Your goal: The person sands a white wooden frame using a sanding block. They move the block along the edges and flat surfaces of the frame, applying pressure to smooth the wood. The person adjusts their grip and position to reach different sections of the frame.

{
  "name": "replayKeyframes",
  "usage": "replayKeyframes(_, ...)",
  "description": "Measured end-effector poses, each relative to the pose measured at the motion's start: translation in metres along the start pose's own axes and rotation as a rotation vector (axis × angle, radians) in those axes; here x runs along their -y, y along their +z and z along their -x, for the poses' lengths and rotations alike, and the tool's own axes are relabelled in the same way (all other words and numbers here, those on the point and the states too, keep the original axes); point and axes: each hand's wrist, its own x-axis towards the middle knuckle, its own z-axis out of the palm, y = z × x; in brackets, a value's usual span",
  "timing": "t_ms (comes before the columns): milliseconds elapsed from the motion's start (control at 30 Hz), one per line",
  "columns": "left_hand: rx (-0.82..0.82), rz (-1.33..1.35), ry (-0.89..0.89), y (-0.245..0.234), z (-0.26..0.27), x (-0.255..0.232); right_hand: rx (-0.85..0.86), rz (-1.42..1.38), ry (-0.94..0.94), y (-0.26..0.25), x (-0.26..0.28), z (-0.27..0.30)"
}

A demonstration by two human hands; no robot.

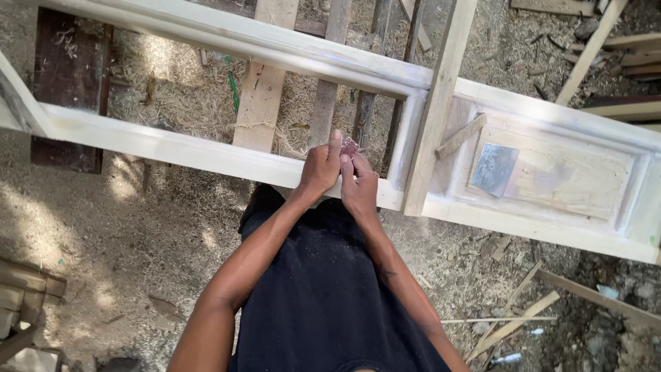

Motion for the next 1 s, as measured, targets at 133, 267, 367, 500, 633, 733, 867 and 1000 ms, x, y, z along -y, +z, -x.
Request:
replayKeyframes(133,0.141,-0.074,0.002,-0.034,-0.013,0.011,-0.127,0.074,-0.090,0.031,0.007,-0.008)
replayKeyframes(267,0.272,-0.278,0.102,-0.073,-0.027,0.028,-0.176,0.041,0.085,0.047,-0.009,-0.034)
replayKeyframes(367,0.157,-0.281,0.310,-0.113,-0.035,0.060,-0.282,0.204,-0.042,0.038,-0.037,-0.065)
replayKeyframes(500,-0.035,-0.459,0.403,-0.180,-0.032,0.110,-0.359,0.771,-0.295,-0.003,-0.050,-0.105)
replayKeyframes(633,-0.133,-0.609,0.152,-0.221,-0.017,0.140,-0.253,1.012,-0.623,-0.030,-0.042,-0.150)
replayKeyframes(733,-0.402,-0.616,0.108,-0.218,-0.011,0.147,-0.080,0.969,-0.681,-0.035,-0.040,-0.170)
replayKeyframes(867,-0.857,-0.695,0.147,-0.212,-0.011,0.157,0.059,0.914,-0.766,-0.050,-0.044,-0.179)
replayKeyframes(1000,-0.873,-0.689,0.061,-0.205,-0.015,0.157,0.191,0.868,-0.853,-0.058,-0.045,-0.187)
